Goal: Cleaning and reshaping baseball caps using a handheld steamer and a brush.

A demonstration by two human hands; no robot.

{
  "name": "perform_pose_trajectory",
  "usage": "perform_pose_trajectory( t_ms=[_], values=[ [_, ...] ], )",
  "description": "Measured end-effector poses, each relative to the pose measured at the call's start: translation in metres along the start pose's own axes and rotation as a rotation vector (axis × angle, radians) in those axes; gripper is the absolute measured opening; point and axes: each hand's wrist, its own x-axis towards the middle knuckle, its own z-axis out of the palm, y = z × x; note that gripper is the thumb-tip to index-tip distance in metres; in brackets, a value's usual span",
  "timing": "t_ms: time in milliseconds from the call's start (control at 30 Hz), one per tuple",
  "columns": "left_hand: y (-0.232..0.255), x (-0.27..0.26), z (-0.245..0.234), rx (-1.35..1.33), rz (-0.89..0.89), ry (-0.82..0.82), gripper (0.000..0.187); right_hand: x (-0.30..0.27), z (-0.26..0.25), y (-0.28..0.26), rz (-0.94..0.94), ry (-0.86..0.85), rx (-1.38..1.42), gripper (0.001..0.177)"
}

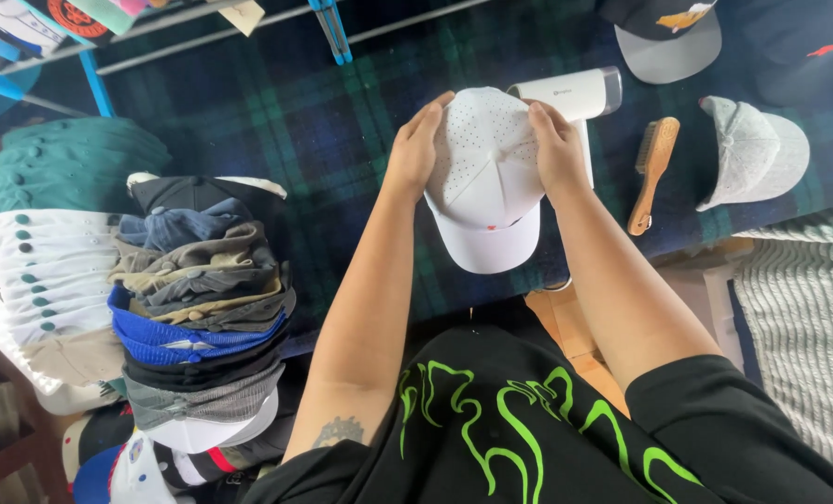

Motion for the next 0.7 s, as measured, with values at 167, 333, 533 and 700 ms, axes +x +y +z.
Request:
perform_pose_trajectory(
  t_ms=[167, 333, 533, 700],
  values=[
    [-0.021, -0.056, -0.010, -0.183, -0.006, 0.180, 0.041, -0.008, 0.001, 0.052, 0.077, 0.076, 0.414, 0.049],
    [-0.127, -0.104, -0.004, -0.345, -0.285, 0.204, 0.046, -0.018, -0.019, 0.155, 0.270, -0.010, 0.506, 0.036],
    [-0.133, -0.114, 0.005, -0.381, -0.427, 0.131, 0.024, -0.021, -0.015, 0.200, 0.335, -0.176, 0.599, 0.032],
    [-0.144, -0.110, 0.007, -0.392, -0.432, 0.166, 0.015, -0.019, -0.008, 0.209, 0.361, -0.144, 0.520, 0.027]
  ],
)
